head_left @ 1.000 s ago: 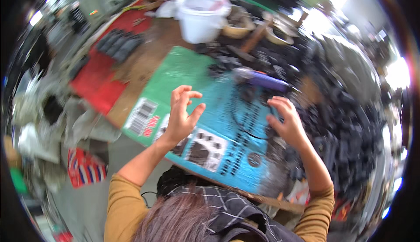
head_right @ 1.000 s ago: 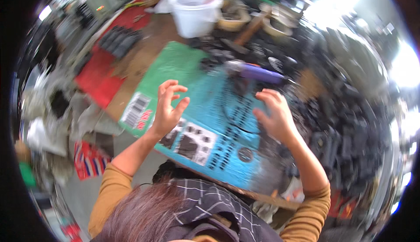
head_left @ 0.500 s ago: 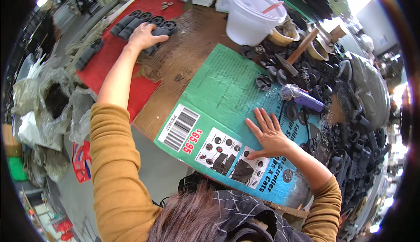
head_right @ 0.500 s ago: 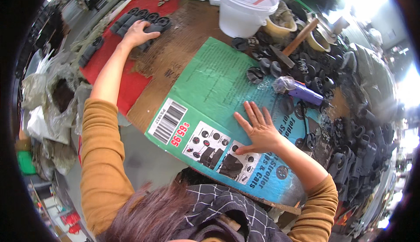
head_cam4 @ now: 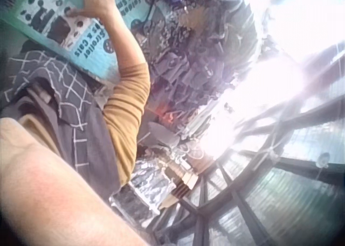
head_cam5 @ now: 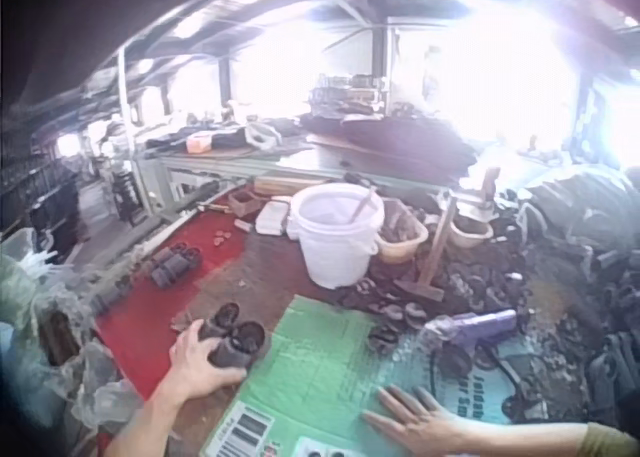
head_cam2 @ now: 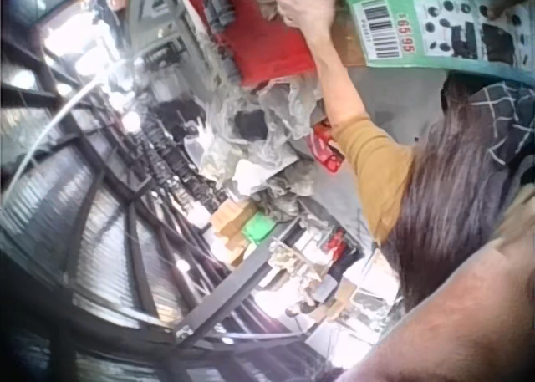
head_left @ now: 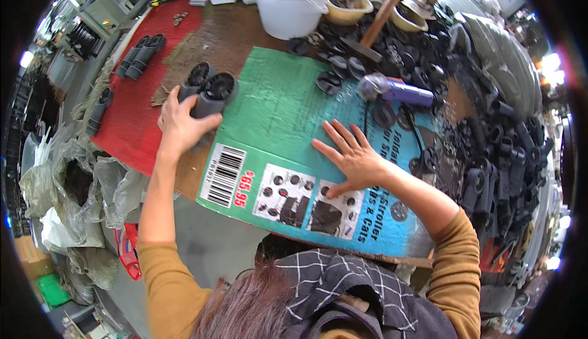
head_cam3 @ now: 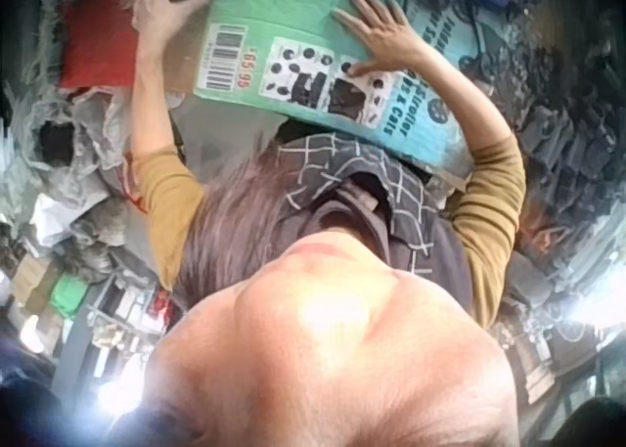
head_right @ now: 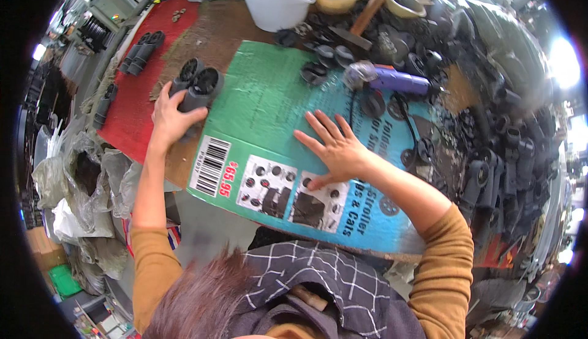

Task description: The person assembles small black plastic components by inserting circular inserts into cylindrical housings. They use a handheld rotary tool to grind or smooth the interior of the parts, then place the finished assemblies on the workbench.

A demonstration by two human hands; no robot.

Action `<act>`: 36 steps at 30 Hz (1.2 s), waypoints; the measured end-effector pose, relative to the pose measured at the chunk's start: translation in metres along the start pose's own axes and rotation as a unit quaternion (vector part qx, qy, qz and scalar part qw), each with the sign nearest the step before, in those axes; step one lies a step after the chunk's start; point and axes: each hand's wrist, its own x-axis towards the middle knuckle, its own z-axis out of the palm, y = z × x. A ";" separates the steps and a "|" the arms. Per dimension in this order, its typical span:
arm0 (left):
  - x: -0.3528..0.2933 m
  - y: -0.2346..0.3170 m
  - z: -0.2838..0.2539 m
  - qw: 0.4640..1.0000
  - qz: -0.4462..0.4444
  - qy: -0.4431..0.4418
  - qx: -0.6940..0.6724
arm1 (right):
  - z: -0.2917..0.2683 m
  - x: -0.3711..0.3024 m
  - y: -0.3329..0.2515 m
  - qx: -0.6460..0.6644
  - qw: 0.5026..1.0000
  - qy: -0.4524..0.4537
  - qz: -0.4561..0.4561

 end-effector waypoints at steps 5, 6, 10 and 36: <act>-0.047 0.047 0.012 0.996 0.085 0.009 0.039 | 0.011 -0.009 -0.001 0.011 0.995 0.099 -0.023; -0.052 0.055 0.008 0.991 0.108 0.046 0.069 | 0.016 -0.019 -0.007 0.024 0.990 0.140 -0.008; -0.079 0.095 -0.001 0.976 0.125 0.004 -0.179 | 0.034 -0.084 -0.027 0.110 0.943 0.313 -0.016; -0.199 0.309 0.099 0.847 0.170 -0.272 -0.424 | 0.005 -0.153 0.177 -0.062 0.891 0.357 0.272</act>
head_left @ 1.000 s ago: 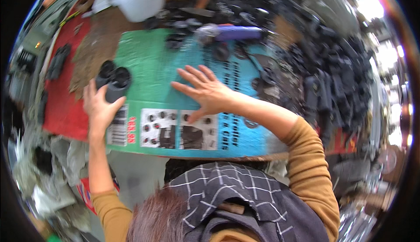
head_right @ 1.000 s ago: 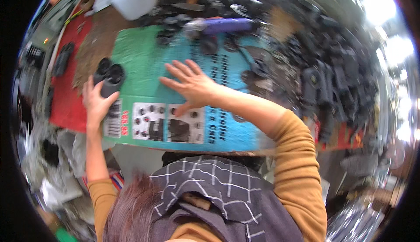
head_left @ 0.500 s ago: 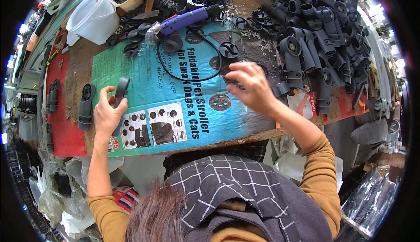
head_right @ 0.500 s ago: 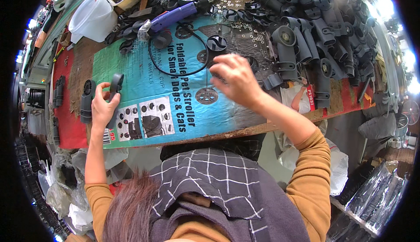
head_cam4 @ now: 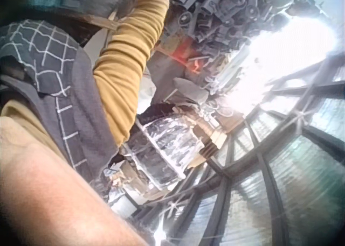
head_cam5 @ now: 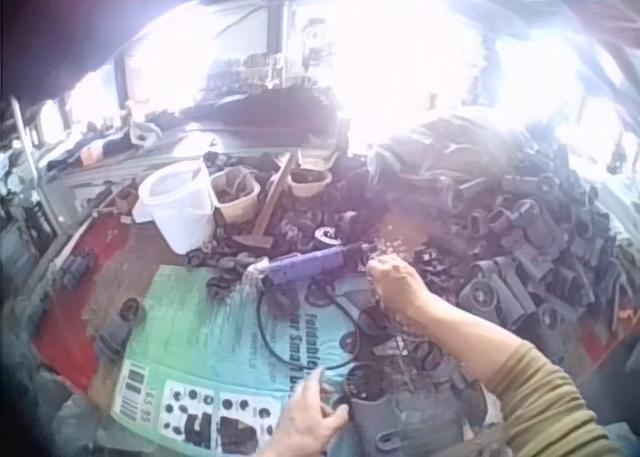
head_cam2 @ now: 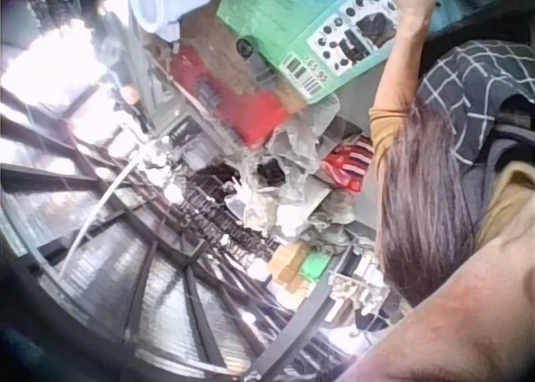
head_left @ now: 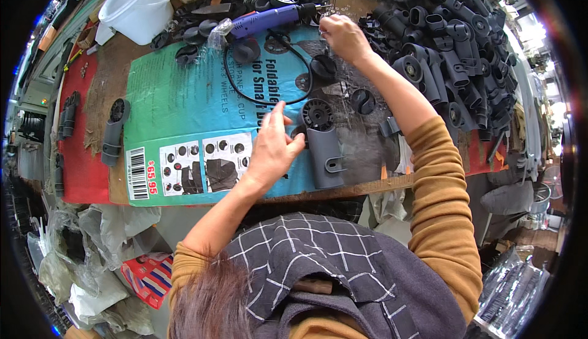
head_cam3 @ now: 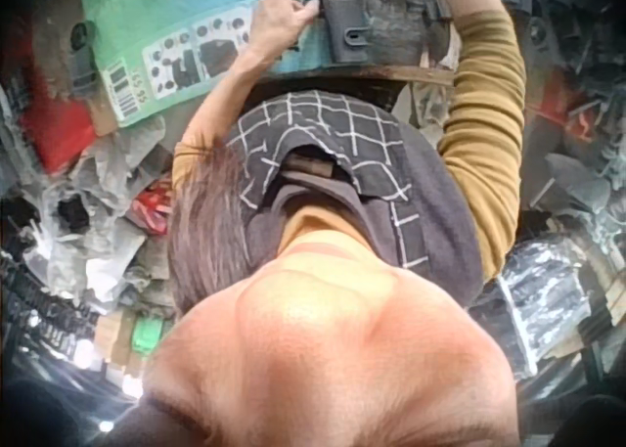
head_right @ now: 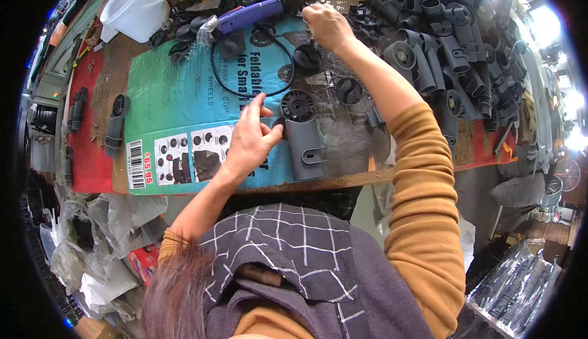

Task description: The person assembles small black plastic components by inserting circular inserts into cylindrical housings. They use a handheld rotary tool to grind or smooth the interior of the parts, then place the finished assemblies on the workbench.

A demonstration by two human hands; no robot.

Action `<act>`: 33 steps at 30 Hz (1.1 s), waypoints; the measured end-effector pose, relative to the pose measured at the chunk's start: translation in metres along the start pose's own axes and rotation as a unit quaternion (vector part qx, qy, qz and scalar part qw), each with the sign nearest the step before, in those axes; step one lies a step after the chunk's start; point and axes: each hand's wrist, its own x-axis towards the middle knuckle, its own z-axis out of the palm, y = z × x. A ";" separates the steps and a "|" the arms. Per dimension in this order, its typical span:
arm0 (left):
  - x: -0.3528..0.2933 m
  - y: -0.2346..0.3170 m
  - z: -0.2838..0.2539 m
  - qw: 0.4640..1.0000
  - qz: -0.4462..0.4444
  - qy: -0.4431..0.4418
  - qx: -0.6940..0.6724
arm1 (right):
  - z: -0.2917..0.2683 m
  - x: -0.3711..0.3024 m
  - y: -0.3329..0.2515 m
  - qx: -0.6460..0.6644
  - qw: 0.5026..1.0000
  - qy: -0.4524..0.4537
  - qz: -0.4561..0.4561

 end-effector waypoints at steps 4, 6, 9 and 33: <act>0.001 -0.001 -0.001 0.995 0.062 0.012 0.079 | -0.043 -0.048 -0.026 0.195 0.977 0.074 0.050; 0.006 -0.001 0.006 0.987 0.112 0.019 0.117 | -0.060 -0.082 -0.049 0.303 0.945 0.003 0.124; 0.015 -0.001 0.015 0.973 0.156 0.014 0.168 | -0.073 -0.119 -0.075 0.353 0.927 -0.057 0.114; 0.043 0.004 0.000 0.965 0.148 -0.103 0.189 | -0.085 -0.087 -0.007 0.156 0.984 0.036 0.076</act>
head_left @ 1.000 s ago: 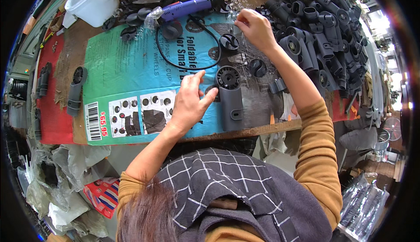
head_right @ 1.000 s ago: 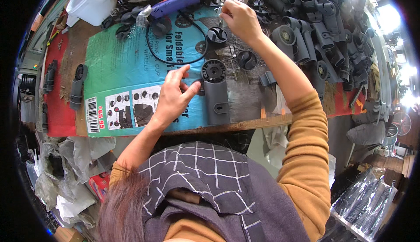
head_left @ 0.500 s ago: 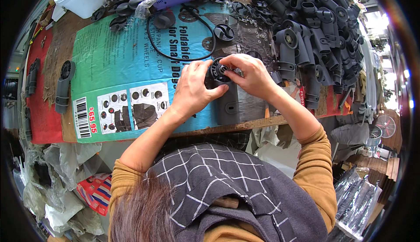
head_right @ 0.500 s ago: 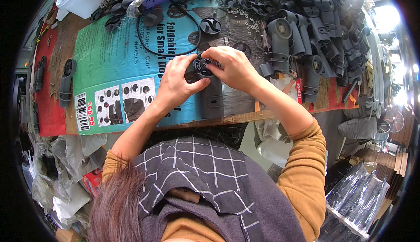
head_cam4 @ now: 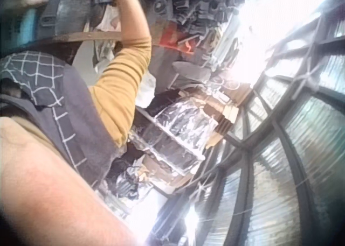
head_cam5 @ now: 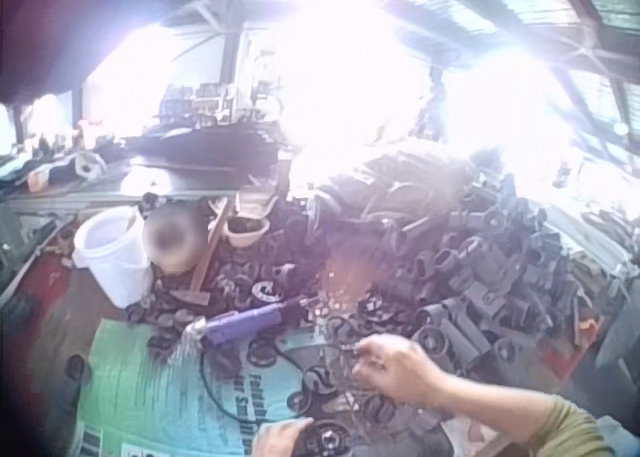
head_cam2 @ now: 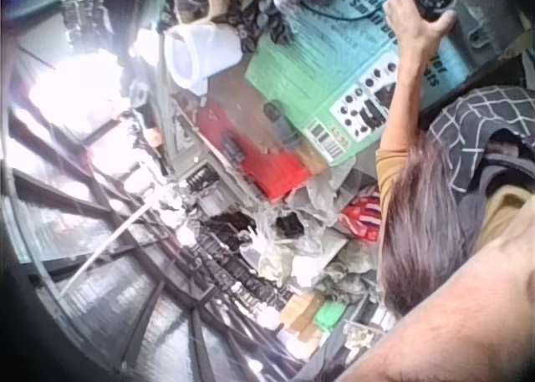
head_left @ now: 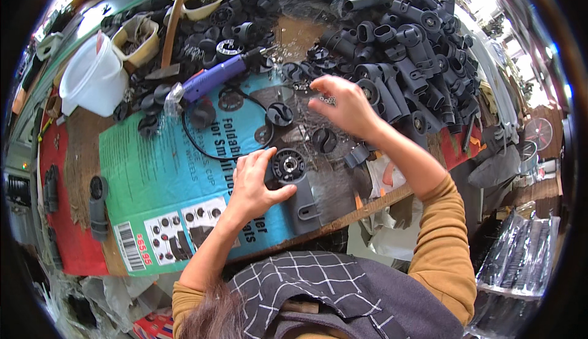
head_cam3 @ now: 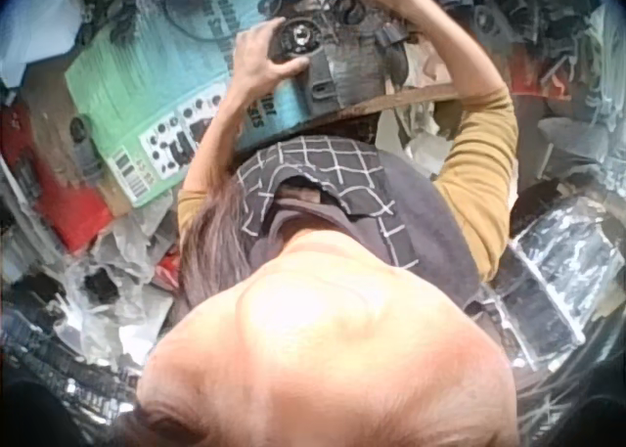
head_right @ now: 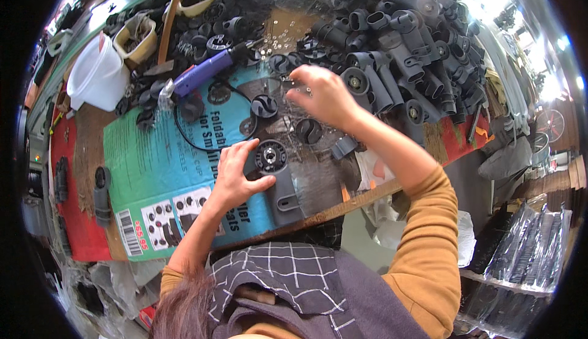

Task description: The person assembles small black plastic components by inserting circular inserts into cylindrical housings. They use a handheld rotary tool to grind or smooth the interior of the parts, then place the finished assemblies on the workbench.

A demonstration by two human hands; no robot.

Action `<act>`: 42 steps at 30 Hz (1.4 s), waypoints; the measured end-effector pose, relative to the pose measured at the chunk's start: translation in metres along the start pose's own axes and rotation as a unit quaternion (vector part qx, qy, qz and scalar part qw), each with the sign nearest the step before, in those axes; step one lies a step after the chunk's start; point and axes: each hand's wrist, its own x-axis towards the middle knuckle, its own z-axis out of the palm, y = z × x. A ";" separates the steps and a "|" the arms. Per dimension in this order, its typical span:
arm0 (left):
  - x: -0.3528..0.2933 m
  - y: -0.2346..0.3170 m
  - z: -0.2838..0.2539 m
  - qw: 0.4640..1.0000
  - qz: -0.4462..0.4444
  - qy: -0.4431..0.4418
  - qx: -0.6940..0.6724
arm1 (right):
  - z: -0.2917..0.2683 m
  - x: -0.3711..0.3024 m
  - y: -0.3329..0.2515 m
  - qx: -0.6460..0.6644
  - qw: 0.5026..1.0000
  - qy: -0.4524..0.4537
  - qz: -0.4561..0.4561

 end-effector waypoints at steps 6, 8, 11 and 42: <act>0.010 -0.005 -0.007 0.997 0.015 -0.074 -0.006 | -0.012 0.093 0.142 -0.252 0.958 0.025 0.131; 0.011 -0.004 -0.009 0.996 0.008 -0.091 -0.012 | -0.019 0.117 0.164 -0.350 0.924 0.005 0.151; 0.011 -0.003 -0.011 0.995 -0.001 -0.103 -0.016 | -0.026 0.147 0.178 -0.473 0.829 -0.178 0.239; -0.021 0.024 -0.014 0.990 -0.041 0.056 -0.125 | -0.007 -0.101 -0.079 0.182 0.975 0.067 0.105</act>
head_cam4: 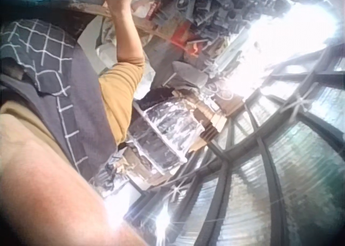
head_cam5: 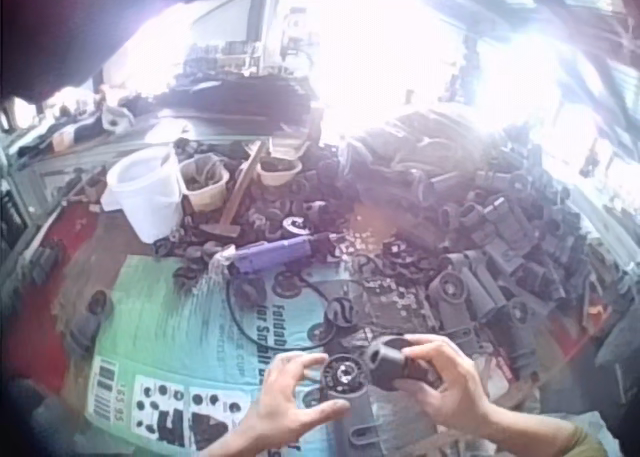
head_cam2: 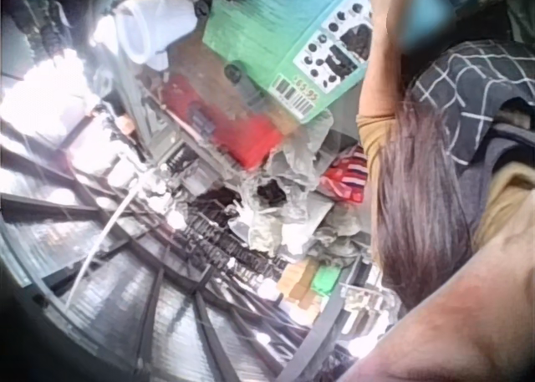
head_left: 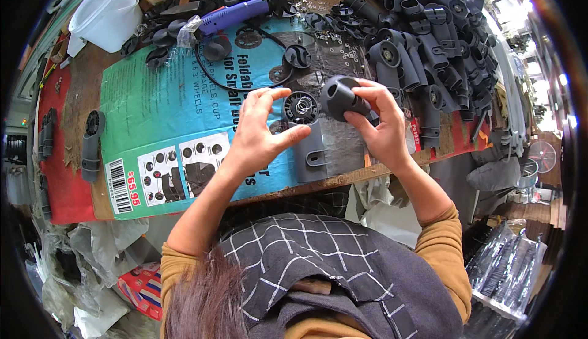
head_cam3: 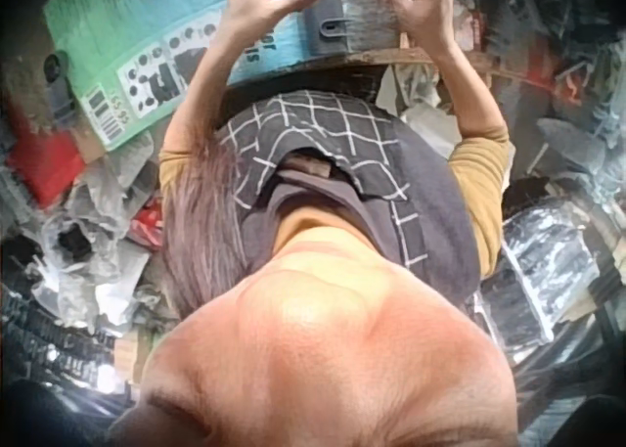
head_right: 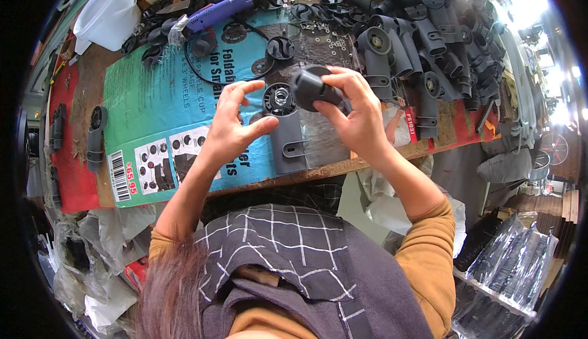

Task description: The person assembles small black plastic components by inserting circular inserts into cylindrical housings. They use a handheld rotary tool to grind or smooth the interior of the parts, then place the finished assemblies on the workbench.

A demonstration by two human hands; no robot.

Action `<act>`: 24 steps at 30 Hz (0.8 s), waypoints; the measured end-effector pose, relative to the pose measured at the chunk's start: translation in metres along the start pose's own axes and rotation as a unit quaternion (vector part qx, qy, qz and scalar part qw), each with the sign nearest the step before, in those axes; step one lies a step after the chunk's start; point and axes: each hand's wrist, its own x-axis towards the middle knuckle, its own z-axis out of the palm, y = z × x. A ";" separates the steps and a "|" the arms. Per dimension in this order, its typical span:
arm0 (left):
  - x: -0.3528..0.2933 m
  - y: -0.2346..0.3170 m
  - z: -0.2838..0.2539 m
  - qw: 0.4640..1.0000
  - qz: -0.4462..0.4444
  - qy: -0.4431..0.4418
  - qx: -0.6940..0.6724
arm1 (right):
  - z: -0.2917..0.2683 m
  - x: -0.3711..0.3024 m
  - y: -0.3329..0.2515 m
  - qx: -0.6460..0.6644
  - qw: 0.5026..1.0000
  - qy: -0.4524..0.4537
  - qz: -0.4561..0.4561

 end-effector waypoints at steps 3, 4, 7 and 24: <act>0.009 -0.014 0.011 0.995 0.022 -0.004 0.099 | 0.001 -0.016 0.019 -0.226 0.965 -0.125 0.053; 0.011 -0.018 0.015 0.991 0.019 -0.017 0.131 | 0.004 -0.018 0.022 -0.218 0.963 -0.152 0.052; 0.010 -0.027 0.019 0.986 0.012 -0.045 0.162 | 0.004 -0.012 0.019 -0.111 0.984 -0.108 0.090; 0.005 -0.032 0.006 0.993 0.005 -0.072 0.097 | 0.033 0.033 0.001 -0.127 0.951 -0.272 -0.076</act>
